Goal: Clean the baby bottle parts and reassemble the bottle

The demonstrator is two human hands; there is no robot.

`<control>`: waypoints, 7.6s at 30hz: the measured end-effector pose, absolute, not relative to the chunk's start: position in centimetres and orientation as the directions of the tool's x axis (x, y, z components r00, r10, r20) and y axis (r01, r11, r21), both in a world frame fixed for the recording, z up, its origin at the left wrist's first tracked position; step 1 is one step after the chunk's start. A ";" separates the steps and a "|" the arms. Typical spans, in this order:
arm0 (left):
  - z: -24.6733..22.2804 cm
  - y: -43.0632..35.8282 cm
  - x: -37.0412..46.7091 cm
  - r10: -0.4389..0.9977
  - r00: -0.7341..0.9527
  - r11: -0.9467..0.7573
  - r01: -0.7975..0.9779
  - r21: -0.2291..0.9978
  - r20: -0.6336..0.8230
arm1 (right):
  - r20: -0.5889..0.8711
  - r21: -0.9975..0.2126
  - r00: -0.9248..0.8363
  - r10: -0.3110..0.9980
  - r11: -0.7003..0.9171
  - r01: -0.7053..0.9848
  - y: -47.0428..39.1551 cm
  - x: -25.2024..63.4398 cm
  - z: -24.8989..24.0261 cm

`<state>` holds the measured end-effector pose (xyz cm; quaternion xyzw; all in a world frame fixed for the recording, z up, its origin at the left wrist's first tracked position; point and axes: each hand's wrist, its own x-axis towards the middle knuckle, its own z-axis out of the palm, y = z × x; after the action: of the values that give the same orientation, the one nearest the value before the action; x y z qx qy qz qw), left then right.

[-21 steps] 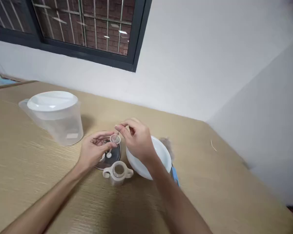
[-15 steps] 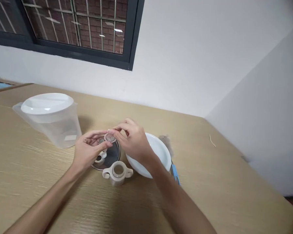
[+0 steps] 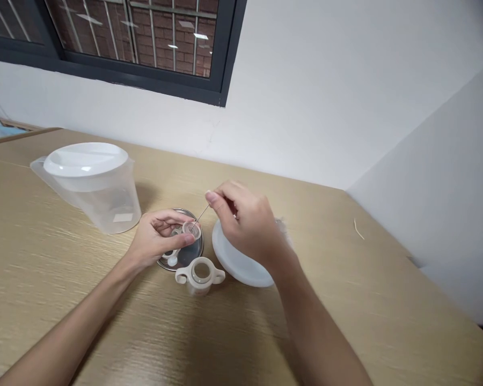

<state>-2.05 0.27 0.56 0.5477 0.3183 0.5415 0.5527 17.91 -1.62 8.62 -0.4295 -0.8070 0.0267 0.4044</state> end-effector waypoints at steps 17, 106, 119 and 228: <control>0.2 0.3 -1.8 0.974 0.121 -0.175 -0.116 0.978 0.189 | 0.597 -0.514 -0.301 0.744 0.643 0.568 -0.2 17.3 7.1; 0.1 0.4 -2.2 0.895 0.036 -0.442 -0.054 0.896 0.444 | 0.861 -0.295 -0.149 0.487 0.715 0.634 -2.8 18.6 9.7; 0.2 0.3 -1.7 0.923 -0.041 -0.384 -0.143 0.912 0.383 | 0.746 -0.296 -0.358 0.562 0.760 0.578 0.0 15.8 5.1; -0.6 -0.1 -1.7 0.876 -0.011 -0.478 -0.140 0.867 0.481 | 0.869 -0.301 -0.122 0.480 0.707 0.640 -2.2 16.6 8.2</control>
<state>-1.70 -0.10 -0.59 0.5787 0.3183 0.6358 0.3996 16.63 -2.20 8.17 -0.3758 -0.7452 -0.0735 0.5459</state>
